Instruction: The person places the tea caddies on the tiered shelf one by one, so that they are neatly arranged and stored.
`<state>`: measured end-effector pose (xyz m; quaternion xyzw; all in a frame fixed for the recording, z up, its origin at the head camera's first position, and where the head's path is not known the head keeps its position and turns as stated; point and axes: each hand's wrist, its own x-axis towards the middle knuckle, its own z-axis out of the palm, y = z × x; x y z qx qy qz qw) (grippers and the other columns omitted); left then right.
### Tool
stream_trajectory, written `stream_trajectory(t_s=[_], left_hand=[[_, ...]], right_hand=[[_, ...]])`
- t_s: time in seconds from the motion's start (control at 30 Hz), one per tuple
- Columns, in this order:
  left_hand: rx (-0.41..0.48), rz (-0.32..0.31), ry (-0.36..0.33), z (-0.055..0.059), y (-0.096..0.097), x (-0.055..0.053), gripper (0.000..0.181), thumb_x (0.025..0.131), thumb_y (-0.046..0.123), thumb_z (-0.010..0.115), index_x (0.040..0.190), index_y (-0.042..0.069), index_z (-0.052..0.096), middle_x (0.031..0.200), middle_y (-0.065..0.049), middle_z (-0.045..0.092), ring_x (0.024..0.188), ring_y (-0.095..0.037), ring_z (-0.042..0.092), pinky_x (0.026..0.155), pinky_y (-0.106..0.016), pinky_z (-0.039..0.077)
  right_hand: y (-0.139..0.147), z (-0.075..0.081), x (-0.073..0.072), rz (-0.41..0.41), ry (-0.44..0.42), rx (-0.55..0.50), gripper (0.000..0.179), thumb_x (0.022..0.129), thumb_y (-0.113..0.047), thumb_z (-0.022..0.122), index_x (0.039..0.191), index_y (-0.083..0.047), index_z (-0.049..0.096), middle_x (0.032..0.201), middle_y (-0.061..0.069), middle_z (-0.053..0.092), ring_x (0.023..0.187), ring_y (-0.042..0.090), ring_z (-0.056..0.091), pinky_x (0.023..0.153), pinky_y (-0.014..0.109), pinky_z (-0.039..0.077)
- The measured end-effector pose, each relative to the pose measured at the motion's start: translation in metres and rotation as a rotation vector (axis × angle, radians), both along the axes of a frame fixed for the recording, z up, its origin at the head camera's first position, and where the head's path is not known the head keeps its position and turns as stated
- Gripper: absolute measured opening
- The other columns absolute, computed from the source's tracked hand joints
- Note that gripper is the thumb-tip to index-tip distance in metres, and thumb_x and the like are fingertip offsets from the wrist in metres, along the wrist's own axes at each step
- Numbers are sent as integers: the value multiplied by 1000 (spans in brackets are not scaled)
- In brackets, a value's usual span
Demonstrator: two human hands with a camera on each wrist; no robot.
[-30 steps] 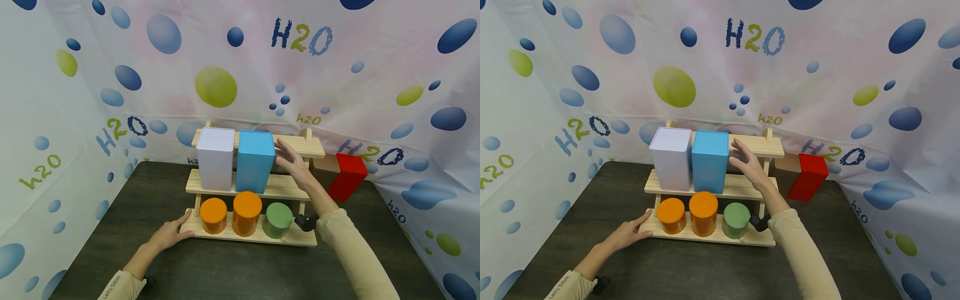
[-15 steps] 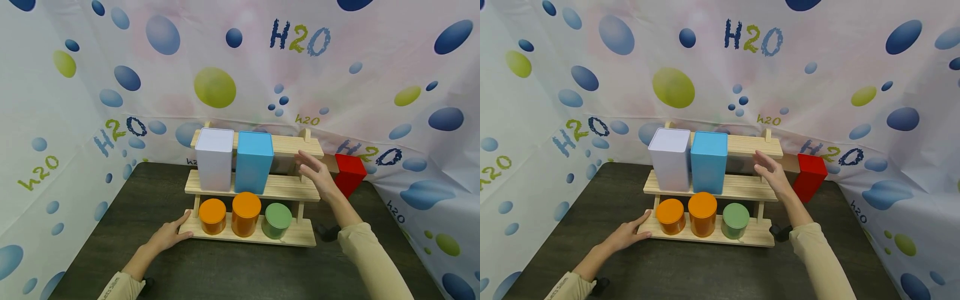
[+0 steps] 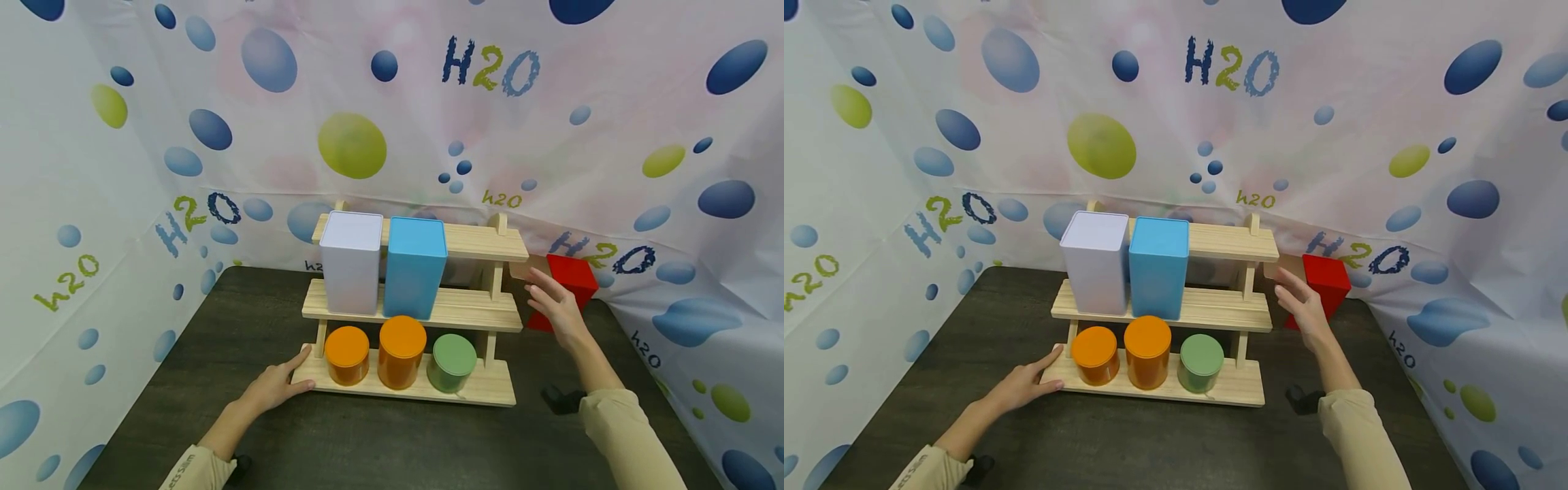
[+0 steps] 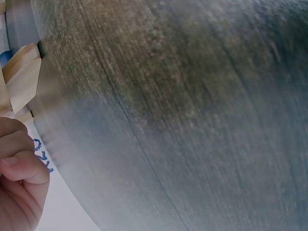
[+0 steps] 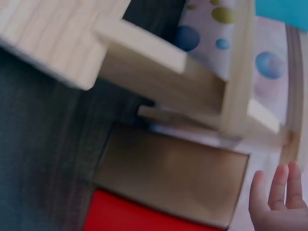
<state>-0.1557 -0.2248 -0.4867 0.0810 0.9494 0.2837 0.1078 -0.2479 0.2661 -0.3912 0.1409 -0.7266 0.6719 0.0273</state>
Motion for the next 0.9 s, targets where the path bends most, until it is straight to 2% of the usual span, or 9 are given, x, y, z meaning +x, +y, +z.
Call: stream_trajectory(t_s=[0.17,0.37,0.63,0.77,0.83,0.9], left_hand=[[-1,4,3,-1,-1,0,79,81,43,65,142,6,31,116,-33,53,81,-26,58,75,-48,45],[1,3,5,-1,-1,1,79,81,43,65,142,7,31,114,-32,55,78,-25,58,73,-47,46],[-9,6,4,-2,-2,0,79,81,43,65,142,8,32,114,-32,55,80,-26,58,74,-48,46],[-11,7,5,-3,-2,0,79,80,43,65,142,8,32,115,-32,55,80,-26,59,74,-49,46],[-11,10,3,-4,-2,0,79,80,44,65,142,8,32,115,-31,55,78,-24,58,74,-48,46],[-13,13,3,-5,-2,-1,78,80,44,65,142,9,32,115,-30,56,76,-23,56,73,-46,46]], right_hand=[[13,-15,0,-72,-53,40,56,97,-20,45,141,6,22,112,-15,51,104,2,48,80,12,43],[25,-32,1,-161,-139,50,64,95,-27,47,144,2,18,105,-20,50,98,-4,48,77,10,42],[30,-40,-3,-294,-165,231,72,94,-37,47,148,-11,7,103,-22,42,91,-12,44,84,17,42],[29,-41,-8,-329,-159,293,70,94,-39,45,148,-14,8,112,-12,42,91,-12,41,78,13,42],[29,-42,-12,-332,-158,309,69,95,-38,43,148,-14,8,121,0,44,91,-11,40,83,20,42],[28,-43,-15,-337,-154,346,67,95,-38,42,148,-14,8,128,13,42,93,-6,40,81,20,41]])
